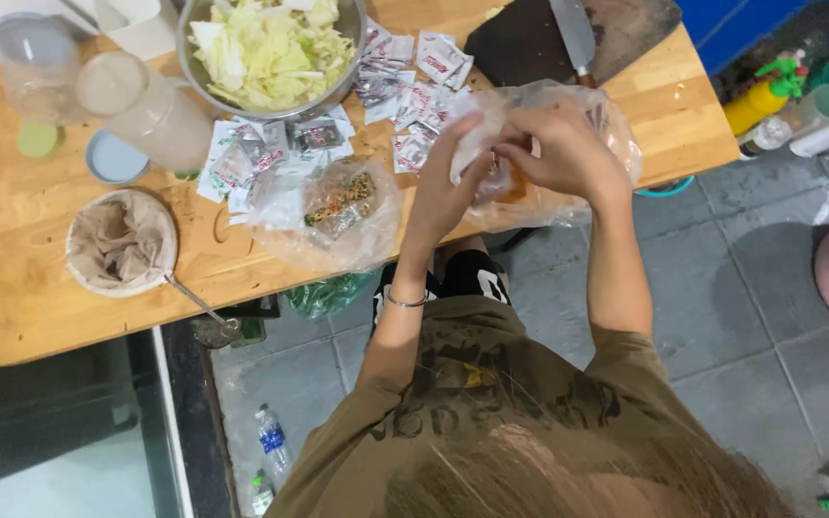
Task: The person sits at a wooden table and opens small foil seasoning packets one at a time, emptying their powdered contents into a plastic bag that already holds orange powder, with a pile of opened wrappers accumulating beside a bowl of chopped cabbage.
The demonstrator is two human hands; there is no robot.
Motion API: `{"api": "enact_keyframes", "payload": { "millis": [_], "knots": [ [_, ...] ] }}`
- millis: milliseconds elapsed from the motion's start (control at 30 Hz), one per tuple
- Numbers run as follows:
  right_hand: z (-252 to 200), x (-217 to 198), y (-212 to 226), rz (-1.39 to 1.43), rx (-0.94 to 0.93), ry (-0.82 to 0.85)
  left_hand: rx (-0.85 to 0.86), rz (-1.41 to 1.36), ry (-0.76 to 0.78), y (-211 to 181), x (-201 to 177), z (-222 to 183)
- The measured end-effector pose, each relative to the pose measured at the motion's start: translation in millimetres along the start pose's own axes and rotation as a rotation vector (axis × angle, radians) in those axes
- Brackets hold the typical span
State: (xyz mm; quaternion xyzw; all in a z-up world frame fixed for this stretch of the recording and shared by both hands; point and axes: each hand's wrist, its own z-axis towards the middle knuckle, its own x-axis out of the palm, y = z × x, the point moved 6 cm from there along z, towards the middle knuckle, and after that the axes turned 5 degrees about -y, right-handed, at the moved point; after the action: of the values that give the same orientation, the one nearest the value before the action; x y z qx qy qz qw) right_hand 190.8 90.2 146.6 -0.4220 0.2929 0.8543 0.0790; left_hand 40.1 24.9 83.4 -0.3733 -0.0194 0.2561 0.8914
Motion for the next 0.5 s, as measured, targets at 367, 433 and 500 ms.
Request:
{"api": "enact_keyframes", "payload": {
  "millis": [367,433,500],
  "knots": [
    [-53.6,-14.4,-17.9,-0.119,0.181,-0.058,-0.682,-0.474,0.282,68.7,105.4,-54.9],
    [-60.4,-7.4,-29.5,-0.122,0.220,-0.028,-0.583,-0.324,0.304,69.1,108.9,-53.3],
    [-64.4,0.0,-38.5,-0.120,0.251,0.004,-0.481,-0.171,0.316,75.5,113.5,-54.0]
  ]
}}
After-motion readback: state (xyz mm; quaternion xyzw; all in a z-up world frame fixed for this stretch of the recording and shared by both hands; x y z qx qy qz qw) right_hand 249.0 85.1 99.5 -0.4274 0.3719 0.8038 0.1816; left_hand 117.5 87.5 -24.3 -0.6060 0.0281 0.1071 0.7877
